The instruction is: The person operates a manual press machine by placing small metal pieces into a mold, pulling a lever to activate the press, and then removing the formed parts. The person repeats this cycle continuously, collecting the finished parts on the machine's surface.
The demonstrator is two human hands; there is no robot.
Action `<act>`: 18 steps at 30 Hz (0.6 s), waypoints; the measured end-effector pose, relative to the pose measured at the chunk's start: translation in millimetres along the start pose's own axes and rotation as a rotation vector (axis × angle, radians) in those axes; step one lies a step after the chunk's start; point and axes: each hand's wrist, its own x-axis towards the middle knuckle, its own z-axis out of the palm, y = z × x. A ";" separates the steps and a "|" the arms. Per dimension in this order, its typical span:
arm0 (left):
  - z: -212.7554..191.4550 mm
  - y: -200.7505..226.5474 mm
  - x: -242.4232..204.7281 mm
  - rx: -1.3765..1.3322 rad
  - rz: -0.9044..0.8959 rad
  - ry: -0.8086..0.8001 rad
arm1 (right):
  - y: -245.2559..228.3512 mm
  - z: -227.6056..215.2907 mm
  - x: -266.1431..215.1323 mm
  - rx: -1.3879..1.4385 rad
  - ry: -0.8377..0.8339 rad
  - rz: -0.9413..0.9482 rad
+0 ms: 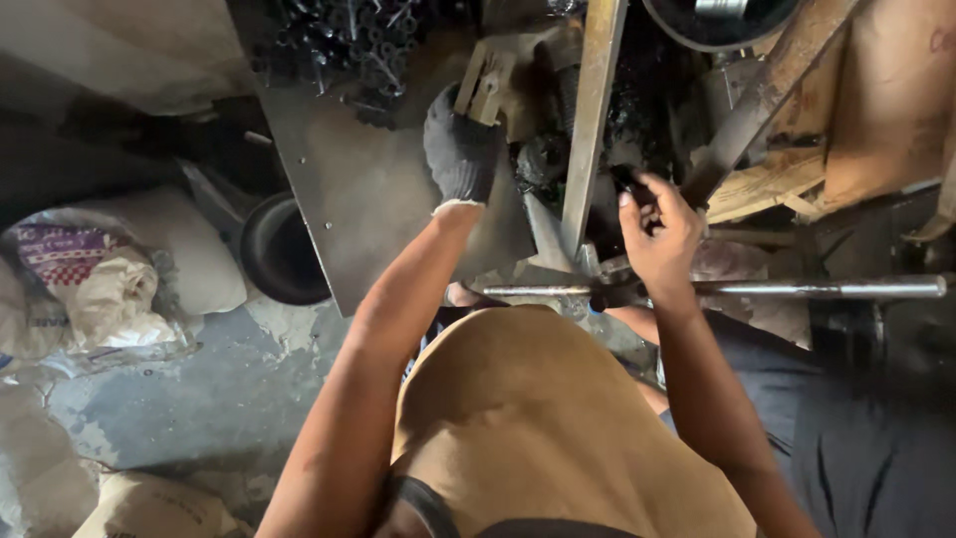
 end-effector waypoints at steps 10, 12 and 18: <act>35.7 -2.0 81.0 0.505 0.273 -0.186 | -3.1 -1.8 4.9 0.032 -0.026 0.098; 49.1 -8.9 104.1 0.560 0.314 -0.251 | -2.5 -2.0 7.0 0.030 -0.017 0.048; 87.2 -24.3 126.6 0.394 0.231 -0.317 | -3.8 -5.1 6.4 0.034 -0.069 0.116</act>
